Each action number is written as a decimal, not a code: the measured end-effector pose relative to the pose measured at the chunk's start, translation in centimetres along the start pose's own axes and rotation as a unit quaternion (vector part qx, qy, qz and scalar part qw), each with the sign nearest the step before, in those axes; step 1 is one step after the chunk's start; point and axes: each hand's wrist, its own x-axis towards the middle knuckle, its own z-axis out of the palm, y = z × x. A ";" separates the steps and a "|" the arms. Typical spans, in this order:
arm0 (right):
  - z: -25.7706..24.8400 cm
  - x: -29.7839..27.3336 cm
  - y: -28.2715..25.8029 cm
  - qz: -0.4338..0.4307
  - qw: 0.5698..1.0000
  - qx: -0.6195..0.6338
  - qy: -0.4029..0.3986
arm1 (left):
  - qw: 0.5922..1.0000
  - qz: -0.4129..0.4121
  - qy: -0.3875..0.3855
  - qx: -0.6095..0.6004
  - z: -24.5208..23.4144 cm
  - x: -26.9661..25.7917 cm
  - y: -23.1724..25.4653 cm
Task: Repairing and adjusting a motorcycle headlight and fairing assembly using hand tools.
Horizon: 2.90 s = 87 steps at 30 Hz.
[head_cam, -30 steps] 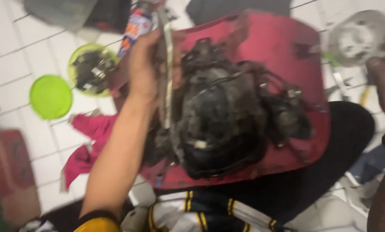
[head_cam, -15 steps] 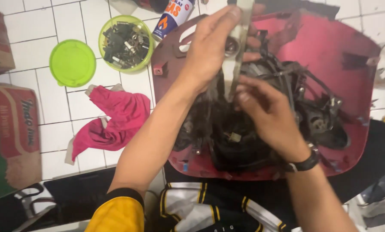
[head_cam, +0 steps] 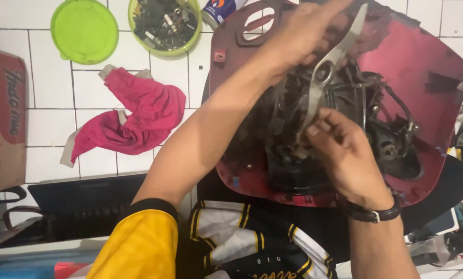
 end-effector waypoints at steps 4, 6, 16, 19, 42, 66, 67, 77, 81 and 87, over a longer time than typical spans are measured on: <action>-2.4 -0.2 -0.6 0.009 0.997 0.081 0.012 | 0.984 -0.046 0.049 0.164 -0.8 -0.1 -1.1; -3.2 -0.6 -1.5 0.001 0.996 0.089 0.030 | 0.989 -0.014 0.022 0.144 -0.6 -0.3 -1.1; -7.5 -0.1 -1.7 0.019 0.958 0.281 -0.052 | 0.989 -0.102 0.052 0.092 2.5 -0.3 1.8; -6.6 0.0 -1.8 0.016 0.950 0.303 -0.067 | 0.997 -0.068 0.022 0.018 2.0 -0.3 1.6; -12.7 5.2 -11.7 -0.367 0.783 -0.492 0.101 | 0.989 -0.082 -0.111 0.046 4.2 -1.9 2.5; 2.7 -1.7 -3.0 -0.075 0.991 0.104 0.042 | 0.952 0.133 0.151 0.230 -1.5 0.9 -1.3; 3.9 -2.3 -2.3 -0.057 0.993 0.076 0.068 | 0.944 0.151 0.126 0.265 -1.7 0.9 -1.6; 6.9 -3.1 2.6 -0.120 0.965 -0.191 0.134 | 0.979 0.132 0.141 0.064 -2.9 4.3 -3.0; 8.1 -2.5 2.9 -0.164 0.948 -0.223 0.159 | 0.972 0.165 0.162 0.035 -4.6 4.3 -2.1; 9.9 -2.4 1.0 -0.114 0.900 -0.360 0.217 | 0.920 0.114 0.324 0.187 -4.1 2.7 0.6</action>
